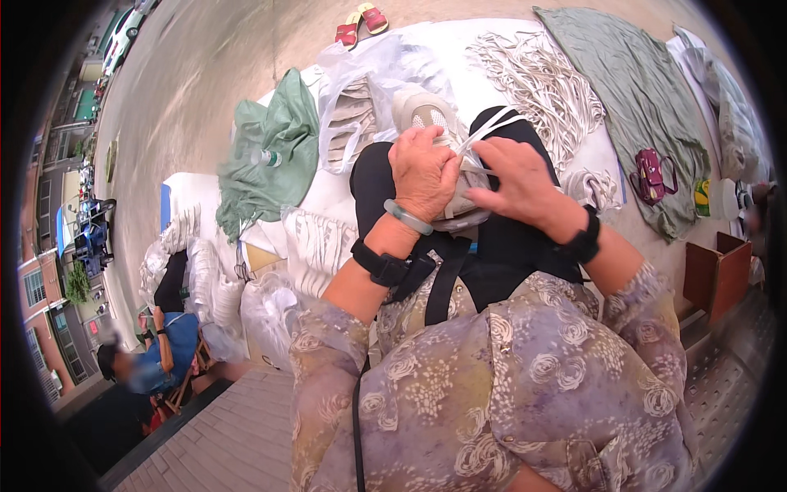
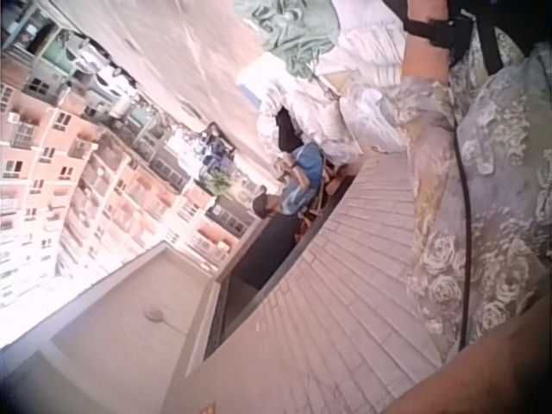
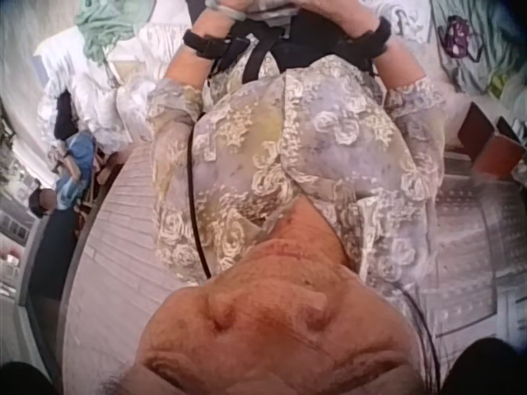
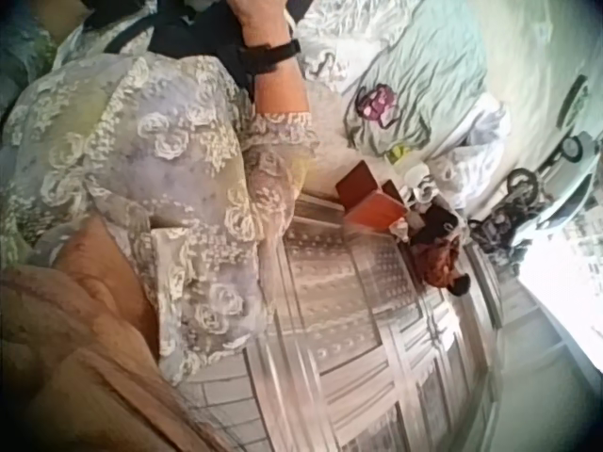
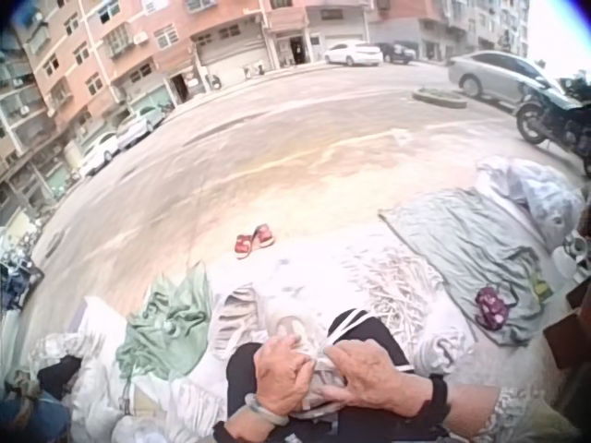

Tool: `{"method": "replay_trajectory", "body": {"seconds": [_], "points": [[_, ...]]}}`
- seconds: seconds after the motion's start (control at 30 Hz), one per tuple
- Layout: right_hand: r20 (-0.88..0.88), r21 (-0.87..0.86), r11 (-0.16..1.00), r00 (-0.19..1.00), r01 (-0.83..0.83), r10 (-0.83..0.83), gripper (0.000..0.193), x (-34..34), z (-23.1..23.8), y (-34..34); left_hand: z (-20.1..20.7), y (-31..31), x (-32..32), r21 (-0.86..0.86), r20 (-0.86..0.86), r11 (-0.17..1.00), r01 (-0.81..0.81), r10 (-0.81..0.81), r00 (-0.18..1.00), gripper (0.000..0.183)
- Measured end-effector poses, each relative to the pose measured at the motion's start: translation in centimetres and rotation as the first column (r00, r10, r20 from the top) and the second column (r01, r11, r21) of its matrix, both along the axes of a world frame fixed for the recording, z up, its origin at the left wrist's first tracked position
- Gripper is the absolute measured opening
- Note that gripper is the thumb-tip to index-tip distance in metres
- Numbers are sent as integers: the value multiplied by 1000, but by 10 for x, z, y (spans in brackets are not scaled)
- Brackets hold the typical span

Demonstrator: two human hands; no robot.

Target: Insert white laces into the eyelets of a light-colored shoe while seated outdoors.

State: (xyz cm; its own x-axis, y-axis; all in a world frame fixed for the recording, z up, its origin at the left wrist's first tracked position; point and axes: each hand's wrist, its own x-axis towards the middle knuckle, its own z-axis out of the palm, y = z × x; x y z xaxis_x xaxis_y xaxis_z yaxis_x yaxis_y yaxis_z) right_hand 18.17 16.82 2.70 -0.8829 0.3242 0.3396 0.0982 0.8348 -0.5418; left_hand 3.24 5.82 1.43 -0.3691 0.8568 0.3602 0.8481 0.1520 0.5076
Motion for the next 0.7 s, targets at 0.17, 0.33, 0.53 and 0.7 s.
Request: {"method": "replay_trajectory", "body": {"seconds": [0.17,0.33,0.53,0.7], "points": [[153,-121,991,987,59,-40,36,-22,-13,-9,-8,4,7,-25,-91,998,-53,50,995,7],[233,-239,963,970,122,-65,21,-22,-24,0,-7,4,12,-86,-178,994,-64,48,983,10],[140,-422,896,986,141,-89,16,-26,-31,8,-1,10,17,-122,-258,991,-46,14,966,12],[173,-565,814,984,135,-43,29,-24,-30,10,8,20,17,-174,-266,984,-41,-7,964,11]]}}
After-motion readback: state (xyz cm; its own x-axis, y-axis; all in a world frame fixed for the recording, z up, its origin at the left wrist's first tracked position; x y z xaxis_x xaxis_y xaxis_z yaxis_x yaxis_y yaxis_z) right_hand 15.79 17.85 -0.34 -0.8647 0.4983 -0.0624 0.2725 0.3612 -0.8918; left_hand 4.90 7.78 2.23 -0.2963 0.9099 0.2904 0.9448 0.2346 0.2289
